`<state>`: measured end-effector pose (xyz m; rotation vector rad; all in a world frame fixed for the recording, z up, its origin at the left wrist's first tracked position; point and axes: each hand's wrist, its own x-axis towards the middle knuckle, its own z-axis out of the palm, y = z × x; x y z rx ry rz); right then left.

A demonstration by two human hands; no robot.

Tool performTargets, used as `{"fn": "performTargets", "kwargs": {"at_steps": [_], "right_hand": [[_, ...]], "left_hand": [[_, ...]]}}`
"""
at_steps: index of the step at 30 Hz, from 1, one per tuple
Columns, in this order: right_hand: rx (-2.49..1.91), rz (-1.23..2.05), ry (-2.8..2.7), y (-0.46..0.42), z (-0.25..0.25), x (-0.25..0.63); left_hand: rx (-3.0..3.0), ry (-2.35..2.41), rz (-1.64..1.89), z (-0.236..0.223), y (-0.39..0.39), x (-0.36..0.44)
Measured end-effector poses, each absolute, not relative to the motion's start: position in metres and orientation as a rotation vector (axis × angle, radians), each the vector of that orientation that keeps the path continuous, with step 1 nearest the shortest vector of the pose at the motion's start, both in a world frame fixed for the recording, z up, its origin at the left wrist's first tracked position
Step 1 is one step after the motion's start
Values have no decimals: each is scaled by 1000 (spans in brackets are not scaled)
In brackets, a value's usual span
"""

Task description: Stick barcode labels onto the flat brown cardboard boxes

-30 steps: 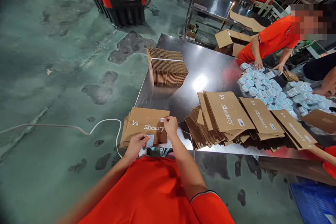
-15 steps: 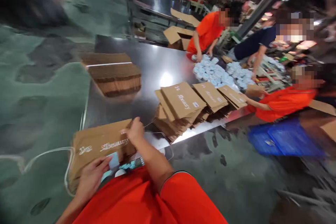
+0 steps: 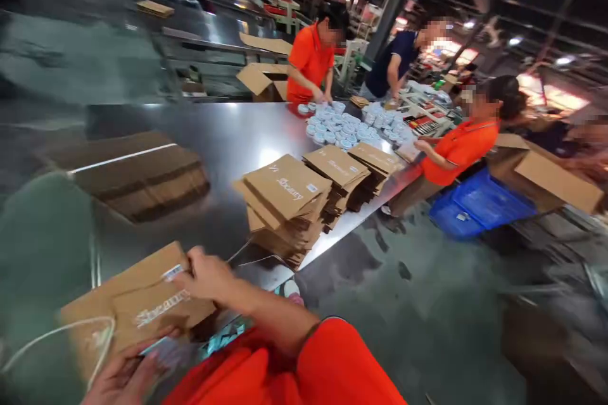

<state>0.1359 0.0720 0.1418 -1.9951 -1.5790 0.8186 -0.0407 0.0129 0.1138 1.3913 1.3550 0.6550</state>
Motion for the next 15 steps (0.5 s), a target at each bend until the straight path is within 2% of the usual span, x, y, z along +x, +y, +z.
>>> {"fn": "performTargets", "kwargs": {"at_steps": [3, 8, 12, 15], "right_hand": [[-1824, 674, -1482, 71, 194, 167], [-1765, 86, -857, 71, 258, 282], [-2164, -189, -668, 56, 259, 344], [-2322, -459, -672, 46, 246, 333]], "left_hand": [[1336, 1418, 839, 129, 12, -41], [1325, 1485, 899, 127, 16, -38], [1178, 1387, 905, 134, 18, -29], [1059, 1251, 857, 147, 21, -22]]}}
